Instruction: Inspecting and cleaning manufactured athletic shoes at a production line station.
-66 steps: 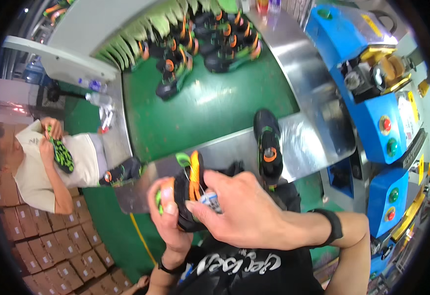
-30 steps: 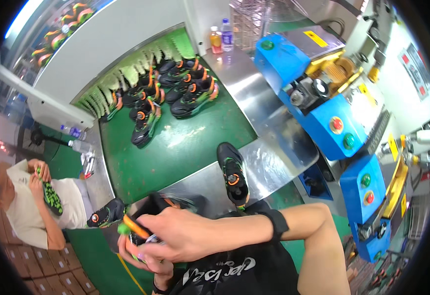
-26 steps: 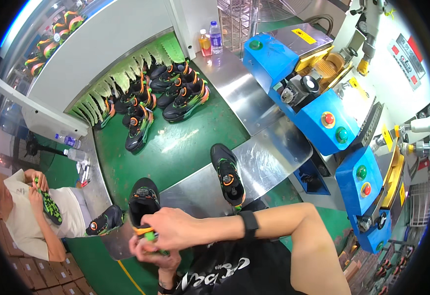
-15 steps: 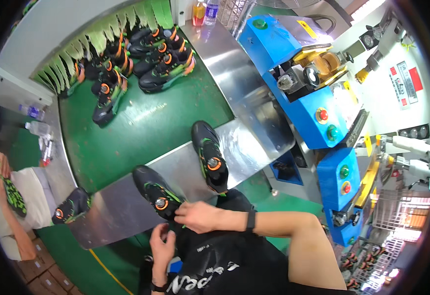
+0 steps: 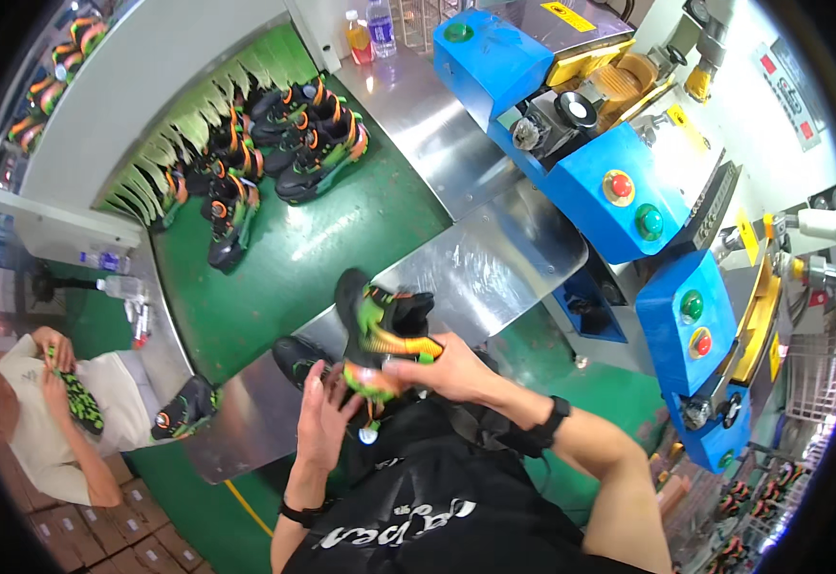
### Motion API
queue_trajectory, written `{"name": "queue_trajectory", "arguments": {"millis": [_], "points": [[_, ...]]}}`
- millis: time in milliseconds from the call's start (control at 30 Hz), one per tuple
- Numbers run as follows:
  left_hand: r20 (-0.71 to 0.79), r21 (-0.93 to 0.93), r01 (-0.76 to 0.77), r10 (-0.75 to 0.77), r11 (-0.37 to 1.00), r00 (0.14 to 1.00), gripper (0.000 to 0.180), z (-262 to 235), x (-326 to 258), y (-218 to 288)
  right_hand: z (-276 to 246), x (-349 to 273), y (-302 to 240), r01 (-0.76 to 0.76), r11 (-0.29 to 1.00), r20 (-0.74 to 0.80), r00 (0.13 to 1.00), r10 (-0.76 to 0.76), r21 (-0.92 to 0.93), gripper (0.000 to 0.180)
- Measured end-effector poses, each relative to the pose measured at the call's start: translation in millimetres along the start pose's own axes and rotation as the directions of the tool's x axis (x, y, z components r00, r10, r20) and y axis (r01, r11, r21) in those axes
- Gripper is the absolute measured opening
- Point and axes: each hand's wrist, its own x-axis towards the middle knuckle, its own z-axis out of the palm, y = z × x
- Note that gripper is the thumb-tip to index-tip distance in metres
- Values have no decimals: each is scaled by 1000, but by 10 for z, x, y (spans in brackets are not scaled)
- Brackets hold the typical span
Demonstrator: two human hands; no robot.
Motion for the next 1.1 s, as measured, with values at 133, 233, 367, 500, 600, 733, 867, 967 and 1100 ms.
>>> {"name": "queue_trajectory", "arguments": {"millis": [133, 233, 367, 500, 600, 733, 867, 967, 1100], "points": [[104, 28, -133, 129, 991, 986, 61, 513, -112, 368, 72, -205, -495, 290, 937, 278, 932, -231, -196, 34], [138, -7, -280, 278, 960, 950, 72, 597, -315, 570, 198, -256, -735, 296, 939, 308, 922, -234, -173, 32], [125, 127, -498, 485, 858, 866, 89, 496, -488, 492, 494, -309, -885, 323, 939, 241, 908, -342, 113, 31], [-12, 146, -582, 590, 800, 807, 93, 414, -727, 434, 630, -377, -968, 270, 961, 500, 826, -260, 55, 35], [-65, 152, -608, 622, 779, 780, 95, 418, -812, 507, 727, -364, -1071, 302, 952, 560, 797, -227, -43, 38], [-130, 122, -575, 588, 809, 799, 95, 403, -864, 573, 833, -328, -998, 413, 906, 573, 765, -293, -88, 38], [-173, 263, -596, 645, 759, 744, 94, 451, -772, 701, 824, -268, -1040, 374, 922, 598, 763, -246, -97, 38], [-191, 341, -629, 706, 699, 682, 92, 539, -701, 807, 858, -160, -1007, 561, 826, 532, 716, -452, -52, 36], [-255, 352, -597, 688, 721, 680, 85, 538, -873, 680, 956, -412, -1043, 582, 811, 477, 728, -492, -52, 30]]}}
